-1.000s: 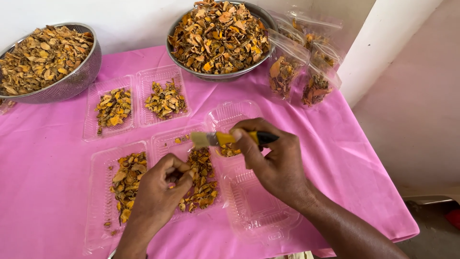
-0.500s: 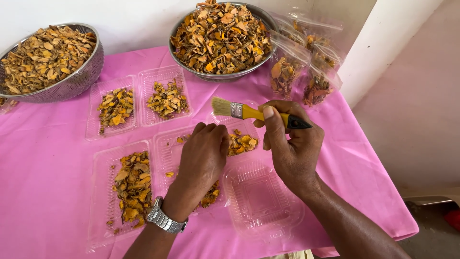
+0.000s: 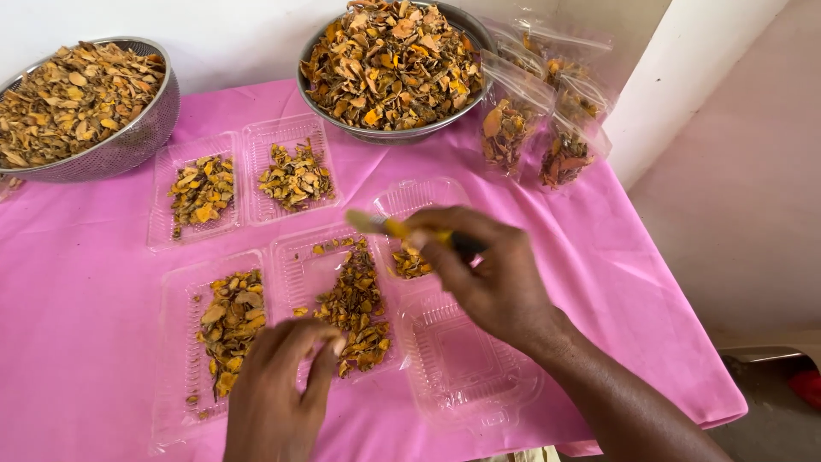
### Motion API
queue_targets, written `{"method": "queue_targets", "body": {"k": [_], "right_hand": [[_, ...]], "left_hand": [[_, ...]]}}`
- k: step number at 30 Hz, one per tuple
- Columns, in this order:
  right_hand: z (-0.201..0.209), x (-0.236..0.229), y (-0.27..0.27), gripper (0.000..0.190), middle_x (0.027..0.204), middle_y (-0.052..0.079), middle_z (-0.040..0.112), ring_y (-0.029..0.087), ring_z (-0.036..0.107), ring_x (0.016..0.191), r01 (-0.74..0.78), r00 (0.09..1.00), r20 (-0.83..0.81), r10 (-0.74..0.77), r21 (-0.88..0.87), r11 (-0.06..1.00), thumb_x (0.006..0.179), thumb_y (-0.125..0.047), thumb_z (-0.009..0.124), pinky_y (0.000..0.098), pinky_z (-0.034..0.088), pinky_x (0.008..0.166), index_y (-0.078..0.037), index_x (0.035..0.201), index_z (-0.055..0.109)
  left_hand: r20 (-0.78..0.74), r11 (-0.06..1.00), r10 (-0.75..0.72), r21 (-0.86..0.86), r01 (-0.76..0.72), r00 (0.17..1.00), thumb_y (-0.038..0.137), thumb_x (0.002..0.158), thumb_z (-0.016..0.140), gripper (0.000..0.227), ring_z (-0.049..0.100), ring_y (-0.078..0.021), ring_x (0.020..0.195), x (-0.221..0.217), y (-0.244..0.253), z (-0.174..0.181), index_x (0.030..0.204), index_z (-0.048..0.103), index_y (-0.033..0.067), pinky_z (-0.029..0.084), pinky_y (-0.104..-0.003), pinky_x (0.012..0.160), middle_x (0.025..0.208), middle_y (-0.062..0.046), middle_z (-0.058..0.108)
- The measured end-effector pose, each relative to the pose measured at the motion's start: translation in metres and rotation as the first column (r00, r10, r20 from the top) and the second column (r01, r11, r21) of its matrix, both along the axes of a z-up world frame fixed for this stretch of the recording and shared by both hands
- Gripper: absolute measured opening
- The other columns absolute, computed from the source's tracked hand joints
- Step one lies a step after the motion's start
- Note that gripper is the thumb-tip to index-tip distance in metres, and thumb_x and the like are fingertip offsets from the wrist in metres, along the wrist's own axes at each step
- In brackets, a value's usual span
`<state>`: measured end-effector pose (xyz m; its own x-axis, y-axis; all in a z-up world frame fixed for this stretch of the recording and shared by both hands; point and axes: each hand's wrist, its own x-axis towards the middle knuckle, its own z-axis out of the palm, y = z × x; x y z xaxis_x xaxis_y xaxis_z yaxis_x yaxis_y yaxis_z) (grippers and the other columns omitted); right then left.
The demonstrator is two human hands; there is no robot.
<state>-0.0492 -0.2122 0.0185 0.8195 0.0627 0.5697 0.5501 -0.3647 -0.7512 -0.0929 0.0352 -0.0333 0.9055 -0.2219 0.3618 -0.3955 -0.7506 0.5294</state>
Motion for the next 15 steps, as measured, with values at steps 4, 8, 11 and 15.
{"method": "queue_targets", "body": {"k": [4, 8, 11, 15], "right_hand": [[-0.013, -0.002, 0.012, 0.024, 0.118, 0.012, 0.075, 0.023, 0.079, 0.092, -0.203, 0.949, 0.175, 0.263, -0.300, 0.932, 0.101, -0.015, 0.066, 0.0344, 0.068, 0.083, -0.005, 0.122, 0.069], [-0.022, -0.004, 0.016, 0.024, 0.117, 0.007, 0.072, 0.024, 0.074, 0.094, -0.105, 0.939, 0.230, 0.255, -0.515, 0.851, 0.101, -0.019, 0.067, 0.0369, 0.061, 0.076, -0.015, 0.125, 0.068], [-0.026, -0.003, 0.014, 0.028, 0.120, 0.007, 0.072, 0.027, 0.068, 0.104, -0.075, 0.913, 0.292, 0.284, -0.565, 0.822, 0.101, -0.018, 0.067, 0.0402, 0.056, 0.096, -0.012, 0.128, 0.066], [-0.034, -0.004, 0.014, 0.036, 0.125, 0.002, 0.071, 0.028, 0.060, 0.111, -0.021, 0.906, 0.296, 0.302, -0.682, 0.731, 0.096, -0.019, 0.073, 0.0424, 0.052, 0.095, -0.016, 0.131, 0.066]], "left_hand": [[0.102, 0.973, 0.182, -0.164, -0.164, 0.978, 0.024, 0.091, 0.067, 0.012, 0.068, -0.0114, 0.080, -0.030, -0.002, -0.027, 0.095, 0.077, 0.0185, 0.056, -0.028, 0.073, 0.096, 0.007, 0.075], [0.251, 0.970, 0.241, -0.093, -0.224, 0.938, 0.016, 0.092, 0.067, 0.010, 0.064, -0.0210, 0.093, -0.041, -0.003, -0.025, 0.099, 0.075, 0.0172, 0.052, -0.035, 0.085, 0.102, 0.003, 0.073], [0.235, 0.945, 0.319, -0.150, -0.290, 0.918, 0.009, 0.089, 0.071, 0.007, 0.064, -0.0212, 0.087, -0.050, 0.004, -0.033, 0.095, 0.074, 0.0131, 0.054, -0.034, 0.076, 0.098, 0.000, 0.075], [-0.638, 0.961, 0.158, 0.274, 0.031, 0.753, 0.035, 0.072, 0.075, 0.005, 0.072, 0.0047, 0.079, -0.037, 0.053, -0.091, 0.075, 0.072, 0.0365, 0.052, -0.015, 0.079, 0.083, 0.024, 0.080]]}}
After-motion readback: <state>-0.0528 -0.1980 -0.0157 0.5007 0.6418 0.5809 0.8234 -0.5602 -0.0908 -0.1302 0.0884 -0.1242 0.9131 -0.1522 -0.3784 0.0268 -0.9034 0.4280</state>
